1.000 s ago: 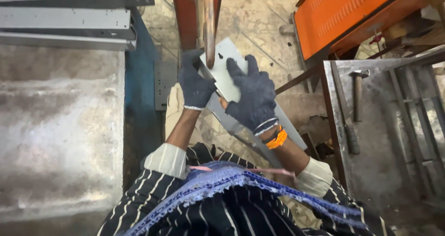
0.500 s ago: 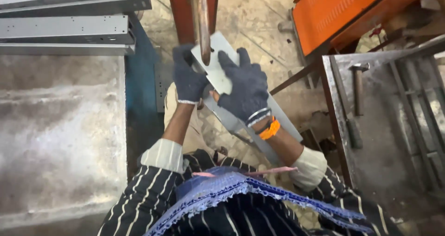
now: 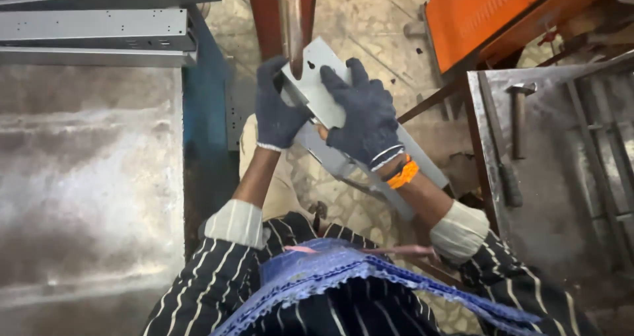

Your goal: The recorder is assembling metal components for an enclosure, using a spot welder to join brackets and a file to smooth the parts.

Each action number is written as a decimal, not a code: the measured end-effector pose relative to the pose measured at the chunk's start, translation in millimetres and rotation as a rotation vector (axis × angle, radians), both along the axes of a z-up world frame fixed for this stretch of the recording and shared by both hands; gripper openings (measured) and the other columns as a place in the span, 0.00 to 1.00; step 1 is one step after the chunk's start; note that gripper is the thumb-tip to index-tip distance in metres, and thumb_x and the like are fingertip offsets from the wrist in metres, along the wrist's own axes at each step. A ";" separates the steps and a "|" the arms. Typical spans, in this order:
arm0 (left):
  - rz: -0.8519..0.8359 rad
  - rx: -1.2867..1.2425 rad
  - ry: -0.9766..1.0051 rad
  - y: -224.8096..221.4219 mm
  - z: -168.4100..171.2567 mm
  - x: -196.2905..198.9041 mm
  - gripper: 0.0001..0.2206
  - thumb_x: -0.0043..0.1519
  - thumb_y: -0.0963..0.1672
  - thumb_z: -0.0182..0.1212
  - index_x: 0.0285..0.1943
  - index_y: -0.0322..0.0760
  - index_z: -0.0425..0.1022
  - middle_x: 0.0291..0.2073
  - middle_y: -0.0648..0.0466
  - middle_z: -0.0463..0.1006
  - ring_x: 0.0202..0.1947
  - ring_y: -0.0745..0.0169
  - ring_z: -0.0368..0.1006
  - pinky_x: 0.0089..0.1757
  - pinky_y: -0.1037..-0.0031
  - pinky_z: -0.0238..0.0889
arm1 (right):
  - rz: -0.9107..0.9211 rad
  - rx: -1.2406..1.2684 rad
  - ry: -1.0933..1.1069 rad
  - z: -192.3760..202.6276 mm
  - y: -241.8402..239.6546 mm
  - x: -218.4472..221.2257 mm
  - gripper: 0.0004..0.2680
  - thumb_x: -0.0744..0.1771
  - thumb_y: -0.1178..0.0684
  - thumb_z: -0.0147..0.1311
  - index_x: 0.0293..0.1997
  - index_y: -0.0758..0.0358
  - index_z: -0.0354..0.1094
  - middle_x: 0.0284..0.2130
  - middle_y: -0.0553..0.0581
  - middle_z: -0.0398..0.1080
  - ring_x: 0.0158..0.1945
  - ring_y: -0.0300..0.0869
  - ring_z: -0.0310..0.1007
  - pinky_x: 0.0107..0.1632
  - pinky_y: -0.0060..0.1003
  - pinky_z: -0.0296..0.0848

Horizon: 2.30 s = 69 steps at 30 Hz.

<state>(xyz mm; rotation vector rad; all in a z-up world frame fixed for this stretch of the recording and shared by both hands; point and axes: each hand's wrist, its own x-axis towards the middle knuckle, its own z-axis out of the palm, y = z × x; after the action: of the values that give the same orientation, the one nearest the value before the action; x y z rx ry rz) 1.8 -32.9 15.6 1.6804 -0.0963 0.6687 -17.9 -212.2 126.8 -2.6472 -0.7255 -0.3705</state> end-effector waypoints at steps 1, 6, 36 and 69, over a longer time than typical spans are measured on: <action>0.000 0.002 0.010 -3.4 -2.0 -8.8 0.35 0.49 0.42 0.79 0.64 0.36 0.62 0.54 0.47 0.71 0.56 0.56 0.72 0.57 0.68 0.68 | 0.000 0.002 0.010 1.0 -5.7 -0.9 0.33 0.54 0.44 0.71 0.67 0.48 0.66 0.64 0.72 0.61 0.47 0.62 0.71 0.51 0.53 0.71; 0.149 0.083 -0.028 -30.8 -9.9 -25.5 0.40 0.47 0.44 0.82 0.69 0.35 0.63 0.59 0.47 0.72 0.60 0.51 0.71 0.60 0.65 0.65 | 0.218 -0.073 0.002 6.7 -34.5 17.2 0.33 0.55 0.43 0.72 0.69 0.51 0.65 0.65 0.73 0.60 0.49 0.63 0.71 0.53 0.53 0.71; 0.270 0.076 0.120 -37.8 -10.5 -26.8 0.42 0.37 0.42 0.81 0.65 0.39 0.65 0.54 0.49 0.74 0.54 0.49 0.74 0.54 0.65 0.68 | 0.308 -0.065 0.067 10.2 -33.2 26.4 0.34 0.54 0.45 0.70 0.68 0.49 0.65 0.65 0.71 0.59 0.49 0.63 0.70 0.54 0.53 0.70; 0.343 -0.012 0.136 -56.3 -27.6 -24.3 0.41 0.42 0.45 0.80 0.66 0.36 0.63 0.55 0.48 0.74 0.57 0.51 0.73 0.57 0.66 0.66 | 0.354 -0.190 0.069 21.8 -30.7 44.3 0.36 0.51 0.43 0.72 0.67 0.49 0.65 0.64 0.69 0.59 0.47 0.63 0.70 0.51 0.53 0.70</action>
<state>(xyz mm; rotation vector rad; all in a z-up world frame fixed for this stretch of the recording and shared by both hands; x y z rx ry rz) -22.5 -89.2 -12.0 1.7425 0.2984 0.8043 26.4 -242.8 148.6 -2.6134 -1.2344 -0.1157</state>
